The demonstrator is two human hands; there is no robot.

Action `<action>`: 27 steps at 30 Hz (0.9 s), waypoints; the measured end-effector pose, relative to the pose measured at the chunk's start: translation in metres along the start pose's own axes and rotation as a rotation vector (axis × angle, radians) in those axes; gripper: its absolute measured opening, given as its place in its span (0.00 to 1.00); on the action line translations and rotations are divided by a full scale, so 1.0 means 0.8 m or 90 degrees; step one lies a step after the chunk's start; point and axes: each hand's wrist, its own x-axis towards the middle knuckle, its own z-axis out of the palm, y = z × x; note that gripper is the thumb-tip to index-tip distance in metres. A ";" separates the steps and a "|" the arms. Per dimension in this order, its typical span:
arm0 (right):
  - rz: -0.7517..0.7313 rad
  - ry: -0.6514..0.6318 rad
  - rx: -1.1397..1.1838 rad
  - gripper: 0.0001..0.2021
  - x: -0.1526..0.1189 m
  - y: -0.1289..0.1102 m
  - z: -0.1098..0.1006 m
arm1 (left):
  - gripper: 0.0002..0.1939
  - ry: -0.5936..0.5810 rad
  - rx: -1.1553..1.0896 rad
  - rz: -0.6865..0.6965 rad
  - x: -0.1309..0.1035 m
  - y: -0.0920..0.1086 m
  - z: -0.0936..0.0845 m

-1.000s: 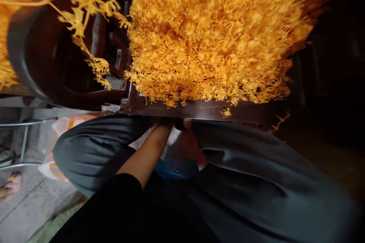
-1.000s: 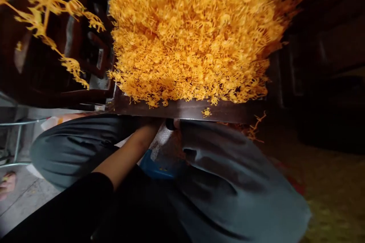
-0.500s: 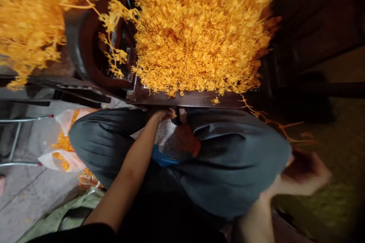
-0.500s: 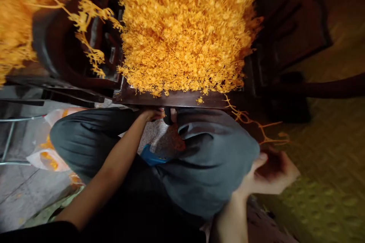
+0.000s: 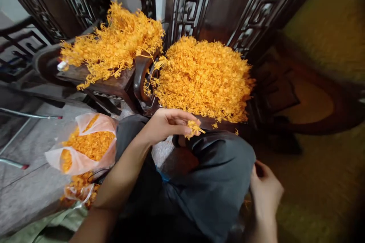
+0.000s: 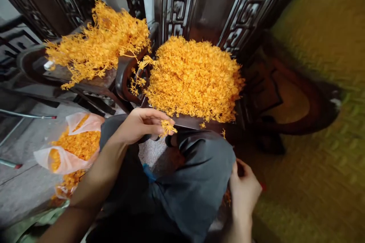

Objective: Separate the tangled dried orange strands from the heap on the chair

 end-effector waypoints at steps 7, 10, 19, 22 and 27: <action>-0.095 0.036 -0.069 0.32 -0.003 0.016 0.005 | 0.16 -0.044 0.159 -0.002 0.016 0.058 0.009; -0.169 0.094 0.001 0.29 -0.001 0.003 0.004 | 0.16 -0.055 0.185 0.009 0.037 0.058 0.014; -0.269 0.150 0.110 0.18 0.012 0.004 0.019 | 0.13 -0.029 0.507 0.174 0.171 0.060 0.023; -0.249 0.152 0.119 0.17 0.005 0.010 0.026 | 0.17 0.077 0.777 0.232 0.254 0.062 0.026; -0.212 0.093 0.110 0.17 -0.012 0.021 0.040 | 0.15 0.210 1.075 0.234 0.361 0.043 0.023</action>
